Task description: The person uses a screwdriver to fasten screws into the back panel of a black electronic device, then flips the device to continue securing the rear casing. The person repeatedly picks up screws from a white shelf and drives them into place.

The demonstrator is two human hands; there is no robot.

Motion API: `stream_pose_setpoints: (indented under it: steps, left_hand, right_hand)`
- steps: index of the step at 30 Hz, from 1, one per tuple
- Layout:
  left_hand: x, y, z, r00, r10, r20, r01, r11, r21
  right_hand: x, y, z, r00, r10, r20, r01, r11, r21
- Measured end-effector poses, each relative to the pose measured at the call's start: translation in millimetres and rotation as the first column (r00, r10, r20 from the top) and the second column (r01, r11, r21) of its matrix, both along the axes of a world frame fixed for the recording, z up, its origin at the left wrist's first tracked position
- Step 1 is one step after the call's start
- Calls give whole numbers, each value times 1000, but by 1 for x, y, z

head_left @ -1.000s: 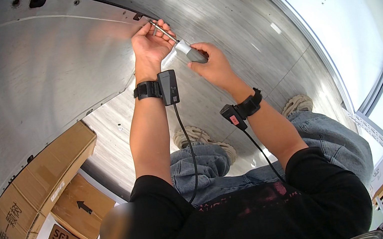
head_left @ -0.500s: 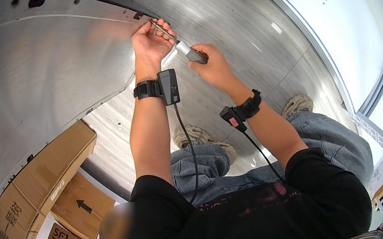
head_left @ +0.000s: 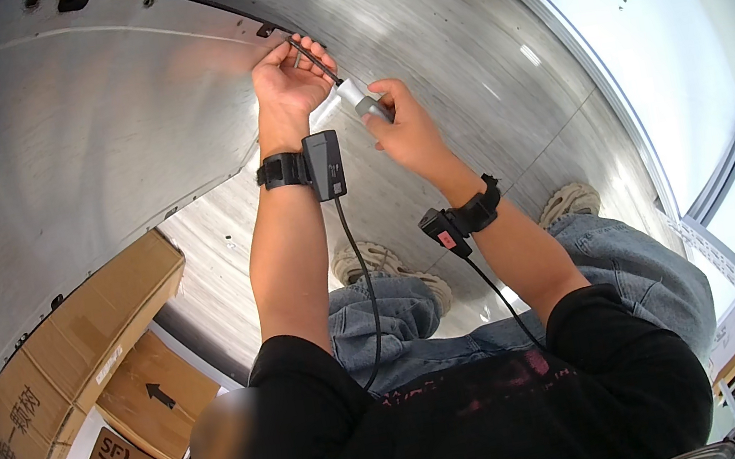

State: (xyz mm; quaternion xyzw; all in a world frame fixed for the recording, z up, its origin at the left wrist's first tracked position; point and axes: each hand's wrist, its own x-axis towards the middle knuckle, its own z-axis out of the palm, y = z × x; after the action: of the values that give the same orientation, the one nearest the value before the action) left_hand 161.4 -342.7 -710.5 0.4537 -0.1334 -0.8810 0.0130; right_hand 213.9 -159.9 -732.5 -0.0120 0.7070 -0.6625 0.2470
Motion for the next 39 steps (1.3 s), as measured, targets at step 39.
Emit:
stream_pose_setpoints:
  steps: [39]
  left_hand:
    - [3,9,-3,997,46,-61,-52,992,-113]
  right_hand:
    - [-1,3,20,985,90,-145,-65,983,169]
